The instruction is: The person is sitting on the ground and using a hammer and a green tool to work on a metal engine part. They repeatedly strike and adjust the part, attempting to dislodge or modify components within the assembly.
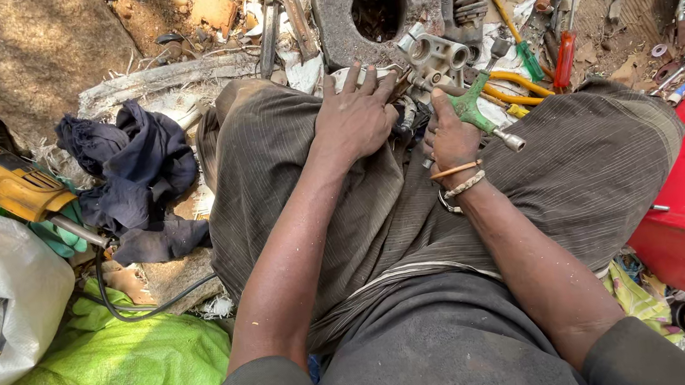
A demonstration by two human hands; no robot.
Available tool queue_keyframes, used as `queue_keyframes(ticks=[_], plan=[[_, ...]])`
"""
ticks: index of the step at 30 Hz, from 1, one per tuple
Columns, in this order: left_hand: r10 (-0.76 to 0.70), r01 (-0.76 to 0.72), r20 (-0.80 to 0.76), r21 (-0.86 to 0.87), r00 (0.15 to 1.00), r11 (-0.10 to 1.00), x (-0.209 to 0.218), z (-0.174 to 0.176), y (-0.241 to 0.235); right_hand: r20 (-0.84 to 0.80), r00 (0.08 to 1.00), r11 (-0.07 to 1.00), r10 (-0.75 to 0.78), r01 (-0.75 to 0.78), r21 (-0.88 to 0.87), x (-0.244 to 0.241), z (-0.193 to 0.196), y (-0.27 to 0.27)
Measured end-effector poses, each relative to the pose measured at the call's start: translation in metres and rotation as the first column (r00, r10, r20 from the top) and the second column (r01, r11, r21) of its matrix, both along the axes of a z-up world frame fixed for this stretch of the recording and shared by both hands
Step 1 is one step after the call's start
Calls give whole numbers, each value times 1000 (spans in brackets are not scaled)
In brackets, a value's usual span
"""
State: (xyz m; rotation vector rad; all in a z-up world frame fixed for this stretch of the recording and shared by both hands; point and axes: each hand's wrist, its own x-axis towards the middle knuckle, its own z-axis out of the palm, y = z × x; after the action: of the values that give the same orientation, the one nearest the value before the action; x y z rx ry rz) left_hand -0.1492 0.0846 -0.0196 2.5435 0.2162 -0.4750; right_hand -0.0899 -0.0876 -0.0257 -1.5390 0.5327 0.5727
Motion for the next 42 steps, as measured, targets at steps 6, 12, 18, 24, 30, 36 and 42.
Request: queue_keyframes(ticks=[6,12,18,24,30,36,42], plan=[[7,-6,25,-13,1000,1000,1,-3,-6,-30,995,994,-95,93,-60,-2,0,11],[21,-21,79,5,997,1000,-3,-4,-7,637,429,768,640,-369,-523,18,7,-12],[17,-16,57,-22,998,1000,-7,-8,-6,-174,-551,-457,816,-431,-778,135,37,2],[55,-55,-8,-106,998,993,5,-9,6,-333,-535,-539,776,-290,-791,150,29,-3],[122,-129,-58,-144,991,981,-2,-11,1,412,452,610,791,-531,-588,48,49,-39],[171,-168,274,-34,947,985,9,-22,2,247,924,957,291,-283,-70,9,31,-14],[321,-244,286,-273,903,930,20,-31,6,244,942,973,231,-222,-63,-4,31,-5]])
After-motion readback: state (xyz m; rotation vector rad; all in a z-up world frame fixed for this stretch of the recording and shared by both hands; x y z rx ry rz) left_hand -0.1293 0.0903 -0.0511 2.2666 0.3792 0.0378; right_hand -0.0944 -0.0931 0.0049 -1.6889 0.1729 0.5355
